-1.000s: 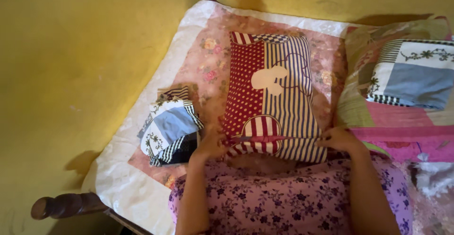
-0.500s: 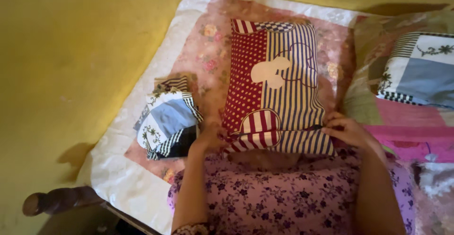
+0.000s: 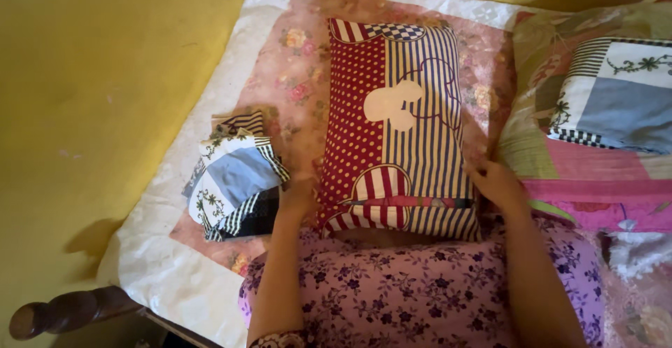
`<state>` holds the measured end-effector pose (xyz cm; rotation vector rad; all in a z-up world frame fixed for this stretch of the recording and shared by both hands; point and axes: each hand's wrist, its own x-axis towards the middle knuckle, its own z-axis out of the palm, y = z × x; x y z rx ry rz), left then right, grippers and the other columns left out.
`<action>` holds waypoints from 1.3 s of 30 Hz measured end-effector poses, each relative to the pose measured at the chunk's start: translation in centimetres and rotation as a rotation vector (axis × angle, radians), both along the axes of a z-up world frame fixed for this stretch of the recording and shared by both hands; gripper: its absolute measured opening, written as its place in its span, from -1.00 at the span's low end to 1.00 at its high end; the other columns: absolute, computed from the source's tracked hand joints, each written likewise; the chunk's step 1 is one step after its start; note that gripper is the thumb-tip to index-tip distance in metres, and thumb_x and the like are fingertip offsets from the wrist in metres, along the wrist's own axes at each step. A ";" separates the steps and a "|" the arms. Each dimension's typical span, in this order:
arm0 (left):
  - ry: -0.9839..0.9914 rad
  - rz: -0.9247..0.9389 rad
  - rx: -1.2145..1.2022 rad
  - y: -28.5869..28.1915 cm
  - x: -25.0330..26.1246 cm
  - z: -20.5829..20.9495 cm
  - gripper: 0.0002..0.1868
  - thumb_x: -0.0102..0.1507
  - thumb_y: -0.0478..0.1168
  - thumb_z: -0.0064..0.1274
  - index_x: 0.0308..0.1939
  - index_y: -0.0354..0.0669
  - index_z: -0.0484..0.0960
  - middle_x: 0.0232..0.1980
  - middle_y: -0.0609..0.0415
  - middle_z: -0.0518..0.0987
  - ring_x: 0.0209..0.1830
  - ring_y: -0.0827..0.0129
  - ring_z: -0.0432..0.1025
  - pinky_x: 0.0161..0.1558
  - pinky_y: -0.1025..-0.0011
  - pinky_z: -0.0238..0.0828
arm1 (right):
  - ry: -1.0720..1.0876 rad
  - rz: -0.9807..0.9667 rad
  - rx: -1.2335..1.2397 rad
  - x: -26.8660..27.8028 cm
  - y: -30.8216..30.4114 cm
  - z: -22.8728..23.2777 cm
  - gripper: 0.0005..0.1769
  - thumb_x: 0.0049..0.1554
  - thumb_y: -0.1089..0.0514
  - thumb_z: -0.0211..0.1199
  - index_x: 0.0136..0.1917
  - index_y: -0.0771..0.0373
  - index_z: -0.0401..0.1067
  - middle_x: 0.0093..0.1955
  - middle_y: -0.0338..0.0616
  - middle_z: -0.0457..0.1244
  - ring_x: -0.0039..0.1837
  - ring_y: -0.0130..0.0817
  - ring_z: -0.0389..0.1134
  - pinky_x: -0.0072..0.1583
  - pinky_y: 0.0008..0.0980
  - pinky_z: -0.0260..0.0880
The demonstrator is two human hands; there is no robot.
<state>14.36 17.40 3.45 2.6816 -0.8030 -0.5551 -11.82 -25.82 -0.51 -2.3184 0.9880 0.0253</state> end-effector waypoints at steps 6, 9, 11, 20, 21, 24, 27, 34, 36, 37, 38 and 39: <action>0.608 0.125 0.070 -1.0 -0.8 2.4 0.10 -0.07 0.12 0.47 0.44 -0.13 0.27 0.35 0.00 0.48 0.21 0.17 0.50 0.11 0.16 0.64 | -0.367 -0.155 0.355 3.3 0.1 -6.1 -0.08 0.24 -0.46 0.03 0.48 0.38 0.26 0.29 0.22 0.32 0.28 0.00 0.36 0.30 -0.13 0.32; 0.652 -0.052 -0.168 -1.7 -0.8 0.2 0.06 -0.02 0.26 0.36 0.43 -0.17 0.37 0.33 -0.05 0.56 0.23 0.20 0.49 0.18 0.29 0.49 | -0.305 -0.205 0.802 4.0 0.8 -6.8 -0.04 0.17 -0.44 0.09 0.50 0.38 0.24 0.38 0.08 0.30 0.33 -0.13 0.35 0.32 -0.22 0.34; 0.629 0.005 -0.213 -1.9 -0.2 -1.7 0.01 0.07 0.32 0.27 0.42 -0.18 0.36 0.32 -0.05 0.54 0.22 0.24 0.47 0.18 0.31 0.47 | -0.243 -0.268 1.049 3.7 1.8 -6.5 -0.04 0.10 -0.39 0.17 0.52 0.29 0.18 0.40 -0.01 0.28 0.35 -0.20 0.34 0.33 -0.25 0.34; 0.578 0.391 -0.605 -0.8 1.8 -9.9 -0.42 0.12 0.09 0.26 -0.01 -0.34 0.66 -0.15 -0.10 0.71 -0.20 0.10 0.61 -0.22 0.18 0.57 | -0.519 -0.153 0.683 3.8 4.0 -3.6 0.02 -0.13 -0.08 0.54 0.46 0.44 0.26 0.36 0.08 0.32 0.29 -0.18 0.40 0.29 -0.29 0.40; 0.616 0.416 -0.726 -0.8 2.1 -10.2 -0.50 0.11 0.01 0.27 -0.06 -0.35 0.68 -0.20 -0.10 0.70 -0.26 0.08 0.60 -0.29 0.16 0.57 | -0.440 -0.165 0.725 3.7 5.3 -2.5 -0.01 -0.11 -0.08 0.53 0.46 0.43 0.28 0.35 0.06 0.34 0.26 -0.16 0.40 0.26 -0.26 0.40; -0.201 0.412 -0.542 2.0 5.4 -8.5 -0.70 0.26 -0.12 0.24 -0.09 -0.31 0.68 -0.22 -0.08 0.67 -0.22 0.21 0.56 -0.18 0.28 0.48 | -0.205 -0.145 0.847 2.8 10.7 0.9 -0.07 -0.09 -0.07 0.51 0.42 0.41 0.29 0.21 0.12 0.39 0.14 0.01 0.43 0.14 -0.10 0.47; -0.430 0.624 -0.686 3.9 5.9 -5.3 -0.72 0.23 -0.19 0.22 -0.04 -0.27 0.67 -0.13 -0.12 0.67 -0.13 0.08 0.53 -0.06 0.20 0.46 | -0.154 0.237 0.910 2.0 17.2 3.9 0.01 -0.11 -0.06 0.59 0.49 0.16 0.16 0.34 -0.31 0.25 0.28 -0.38 0.31 0.22 -0.29 0.40; -0.750 0.185 -0.640 -2.7 -1.1 4.4 -0.44 0.12 -0.21 0.26 0.19 -0.33 0.57 0.23 -0.38 0.51 0.22 -0.24 0.37 0.23 -0.04 0.27 | 0.176 0.315 1.060 2.7 14.8 4.3 -0.37 0.10 -0.23 0.29 0.22 0.29 0.49 0.08 0.00 0.43 0.10 -0.14 0.48 0.12 -0.18 0.55; -0.812 -0.036 -0.592 -5.2 -3.5 6.0 -0.44 0.11 -0.17 0.22 0.17 -0.30 0.58 0.29 -0.39 0.49 0.32 -0.23 0.32 0.29 -0.09 0.19 | -0.020 0.023 1.136 3.6 10.8 0.5 -0.48 0.14 -0.21 0.28 0.18 0.20 0.49 0.03 -0.08 0.39 0.05 -0.19 0.43 0.07 -0.19 0.49; -0.854 -0.150 -0.538 -6.5 -5.0 6.2 -0.41 0.11 -0.16 0.18 0.21 -0.33 0.59 0.29 -0.38 0.51 0.33 -0.24 0.31 0.29 -0.14 0.14 | -0.135 -0.116 1.171 4.2 8.8 -1.6 -0.53 0.16 -0.21 0.28 0.16 0.15 0.49 0.01 -0.12 0.37 0.03 -0.21 0.40 0.04 -0.19 0.46; -0.792 -0.279 -0.558 -8.3 -6.2 6.4 -0.52 0.20 -0.17 0.11 0.17 -0.32 0.59 0.27 -0.28 0.54 0.32 -0.15 0.38 0.31 -0.06 0.27 | -0.250 -0.236 1.205 4.6 7.2 -3.6 -0.58 0.18 -0.20 0.27 0.13 0.11 0.49 -0.02 -0.16 0.35 0.00 -0.23 0.37 0.01 -0.20 0.43; -0.728 -0.407 -0.578 -9.9 -7.6 6.3 -0.62 0.30 -0.18 0.04 0.13 -0.32 0.60 0.24 -0.17 0.58 0.30 -0.07 0.46 0.32 0.02 0.39 | -0.337 -0.329 1.252 4.8 6.0 -5.5 -0.64 0.20 -0.19 0.27 0.11 0.06 0.49 -0.04 -0.20 0.33 -0.02 -0.26 0.34 -0.01 -0.20 0.40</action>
